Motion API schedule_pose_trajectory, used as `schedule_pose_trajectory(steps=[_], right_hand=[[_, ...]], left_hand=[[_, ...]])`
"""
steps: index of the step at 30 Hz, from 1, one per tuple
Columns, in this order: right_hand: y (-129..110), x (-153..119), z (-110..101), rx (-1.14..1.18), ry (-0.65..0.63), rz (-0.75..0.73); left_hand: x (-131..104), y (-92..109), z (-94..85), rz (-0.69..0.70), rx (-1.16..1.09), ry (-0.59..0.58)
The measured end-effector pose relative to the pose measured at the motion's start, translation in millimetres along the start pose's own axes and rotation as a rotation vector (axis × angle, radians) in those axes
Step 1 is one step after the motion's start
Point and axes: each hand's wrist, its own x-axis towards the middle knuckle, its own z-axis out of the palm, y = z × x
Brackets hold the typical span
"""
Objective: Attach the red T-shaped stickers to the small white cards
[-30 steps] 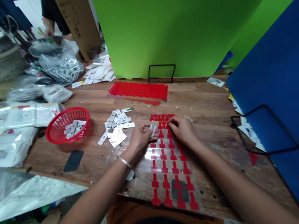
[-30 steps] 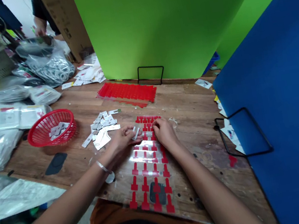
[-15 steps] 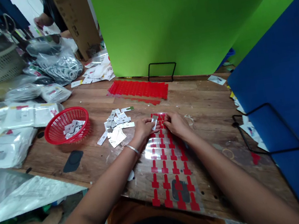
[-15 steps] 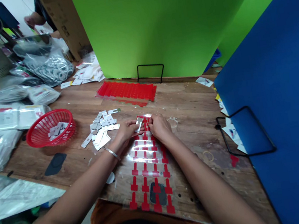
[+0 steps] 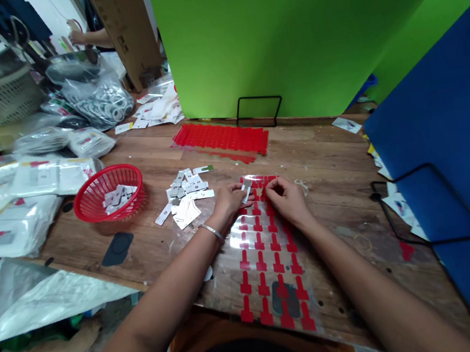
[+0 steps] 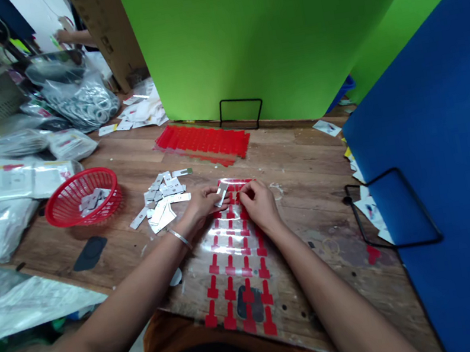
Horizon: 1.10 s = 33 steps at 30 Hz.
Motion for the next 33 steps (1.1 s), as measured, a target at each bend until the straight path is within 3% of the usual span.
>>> schedule_pose_trajectory(steps=[4, 8, 15, 19, 33], right_hand=[[2.2, -3.8, -6.6, 0.178, 0.071, 0.082], [-11.7, -17.3, -11.7, 0.34, 0.062, 0.15], [-45.9, -53.9, -6.3, 0.495, 0.054, 0.171], [-49.2, -71.4, 2.7, 0.536, 0.024, 0.188], [-49.0, -80.9, 8.8, 0.556, 0.029, 0.196]], left_hand=[[2.0, 1.2, -0.4, 0.001, -0.008, 0.0], [-3.7, 8.3, -1.7, 0.021, -0.028, -0.041], [-55.2, 2.7, -8.3, -0.051, -0.136, -0.182], [-76.0, -11.2, -12.4, -0.08, -0.173, -0.166], [-76.1, -27.2, -14.7, -0.023, -0.152, -0.164]])
